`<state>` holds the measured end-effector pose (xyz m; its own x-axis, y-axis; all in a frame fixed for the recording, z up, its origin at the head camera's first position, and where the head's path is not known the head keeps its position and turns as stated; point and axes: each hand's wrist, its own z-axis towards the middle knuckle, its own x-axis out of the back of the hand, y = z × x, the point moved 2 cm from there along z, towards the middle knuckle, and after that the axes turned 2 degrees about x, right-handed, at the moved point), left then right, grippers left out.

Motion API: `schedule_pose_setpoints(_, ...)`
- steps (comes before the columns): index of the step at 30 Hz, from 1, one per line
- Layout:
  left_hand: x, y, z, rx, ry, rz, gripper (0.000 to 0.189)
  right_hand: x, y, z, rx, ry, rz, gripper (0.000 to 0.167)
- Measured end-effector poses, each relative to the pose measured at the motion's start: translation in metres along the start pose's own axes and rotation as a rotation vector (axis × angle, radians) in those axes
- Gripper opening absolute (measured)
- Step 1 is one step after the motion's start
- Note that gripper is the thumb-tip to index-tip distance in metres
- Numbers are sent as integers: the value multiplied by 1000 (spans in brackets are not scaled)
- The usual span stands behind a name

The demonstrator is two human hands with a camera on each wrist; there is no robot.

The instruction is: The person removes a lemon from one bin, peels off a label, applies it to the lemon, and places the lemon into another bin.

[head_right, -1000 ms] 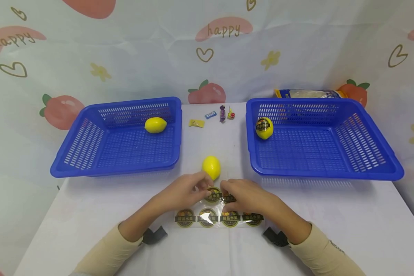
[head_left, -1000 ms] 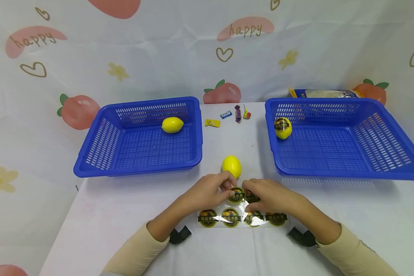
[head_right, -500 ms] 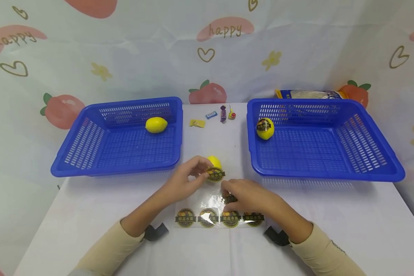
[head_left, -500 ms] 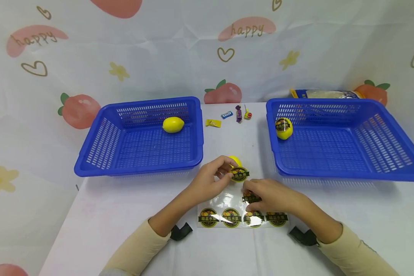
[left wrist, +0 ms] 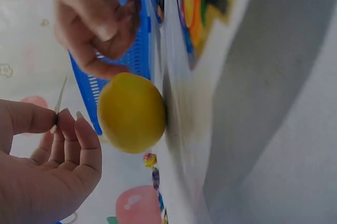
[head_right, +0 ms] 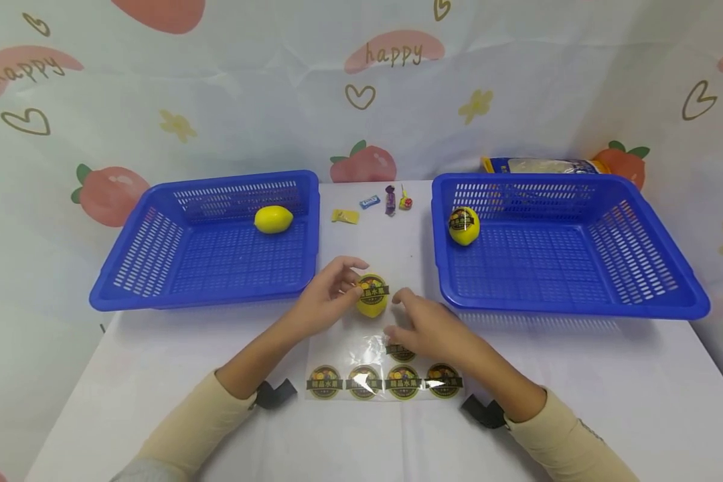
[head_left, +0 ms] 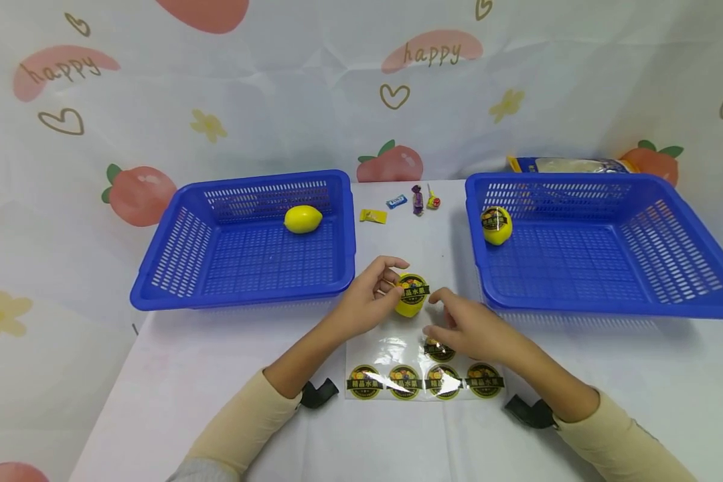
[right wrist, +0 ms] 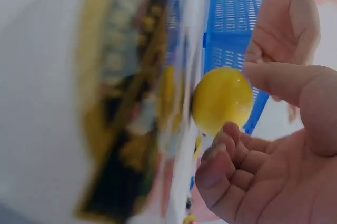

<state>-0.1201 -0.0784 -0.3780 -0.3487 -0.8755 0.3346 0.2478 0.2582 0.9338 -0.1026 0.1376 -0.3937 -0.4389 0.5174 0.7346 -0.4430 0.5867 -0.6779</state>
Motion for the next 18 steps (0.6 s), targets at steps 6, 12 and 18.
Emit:
schedule_pose_setpoints(6, -3, -5, 7, 82, 14, -6, 36, 3, -1, 8, -44, 16, 230, 73)
schedule_pose_setpoints(12, -7, -10, 14, 139, 39, 8, 35, 1, 0, 18, -52, 37, 259, 82)
schedule_pose_setpoints(18, -8, -14, 17, 184, 57, 25, 36, 0, 2, 28, -44, 32, 304, 78)
